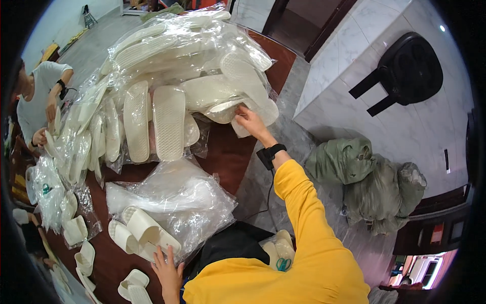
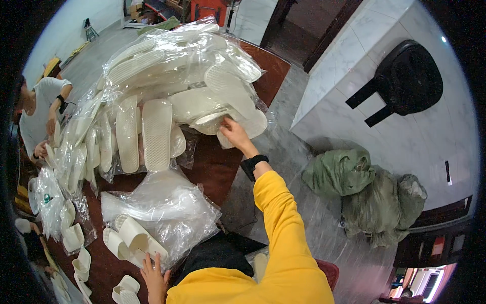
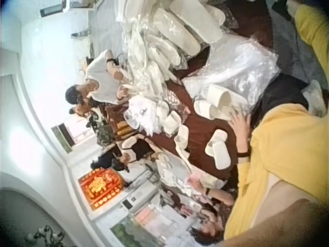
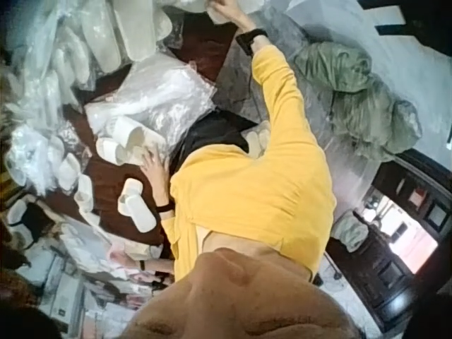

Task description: Packaging white slippers into clear plastic bags at a factory workbench.

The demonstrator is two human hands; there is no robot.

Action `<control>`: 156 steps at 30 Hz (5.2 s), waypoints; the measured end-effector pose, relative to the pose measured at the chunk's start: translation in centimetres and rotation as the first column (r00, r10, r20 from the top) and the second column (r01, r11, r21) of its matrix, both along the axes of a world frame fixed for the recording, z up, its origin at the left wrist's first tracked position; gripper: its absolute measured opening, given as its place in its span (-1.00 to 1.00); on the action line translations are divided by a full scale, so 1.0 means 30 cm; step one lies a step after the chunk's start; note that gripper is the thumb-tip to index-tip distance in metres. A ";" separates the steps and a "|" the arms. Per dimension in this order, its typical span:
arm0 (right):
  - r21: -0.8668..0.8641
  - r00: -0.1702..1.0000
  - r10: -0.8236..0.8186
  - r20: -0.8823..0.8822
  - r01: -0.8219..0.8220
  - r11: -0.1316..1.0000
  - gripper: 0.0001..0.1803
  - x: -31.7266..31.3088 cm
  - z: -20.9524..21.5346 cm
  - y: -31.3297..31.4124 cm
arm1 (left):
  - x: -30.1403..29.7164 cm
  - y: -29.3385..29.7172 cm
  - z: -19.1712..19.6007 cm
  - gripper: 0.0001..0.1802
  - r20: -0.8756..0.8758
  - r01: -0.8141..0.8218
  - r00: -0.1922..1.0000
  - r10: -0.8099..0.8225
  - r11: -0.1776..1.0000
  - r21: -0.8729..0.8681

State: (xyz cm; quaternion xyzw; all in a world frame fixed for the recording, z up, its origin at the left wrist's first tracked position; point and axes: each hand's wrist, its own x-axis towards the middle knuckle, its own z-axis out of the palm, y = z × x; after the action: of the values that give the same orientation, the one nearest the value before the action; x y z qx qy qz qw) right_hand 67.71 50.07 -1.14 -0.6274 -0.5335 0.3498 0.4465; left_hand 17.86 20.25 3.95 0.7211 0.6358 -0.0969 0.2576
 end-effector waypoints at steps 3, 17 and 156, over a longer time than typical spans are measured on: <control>0.106 0.992 -0.048 0.116 0.036 0.994 -0.44 -0.062 -0.002 -0.053 | -0.013 -0.006 -0.013 -0.13 -0.023 0.014 1.000 -0.013 1.000 0.020; 0.486 0.419 -0.491 0.763 0.129 0.865 -0.09 -0.210 0.019 -0.058 | -0.053 -0.015 -0.088 -0.07 -0.070 0.160 0.986 -0.153 0.982 0.099; -0.499 0.659 0.686 -0.308 -0.726 0.473 -0.60 -0.834 0.165 -0.366 | -0.303 0.335 -0.288 -0.19 -0.159 -0.060 0.974 0.162 0.859 0.509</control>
State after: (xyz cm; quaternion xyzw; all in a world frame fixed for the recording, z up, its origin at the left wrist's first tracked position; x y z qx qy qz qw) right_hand 42.68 39.10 3.80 -0.4440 -0.5940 0.6678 0.0640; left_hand 8.78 30.31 -4.69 0.7120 0.7020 0.0160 0.0032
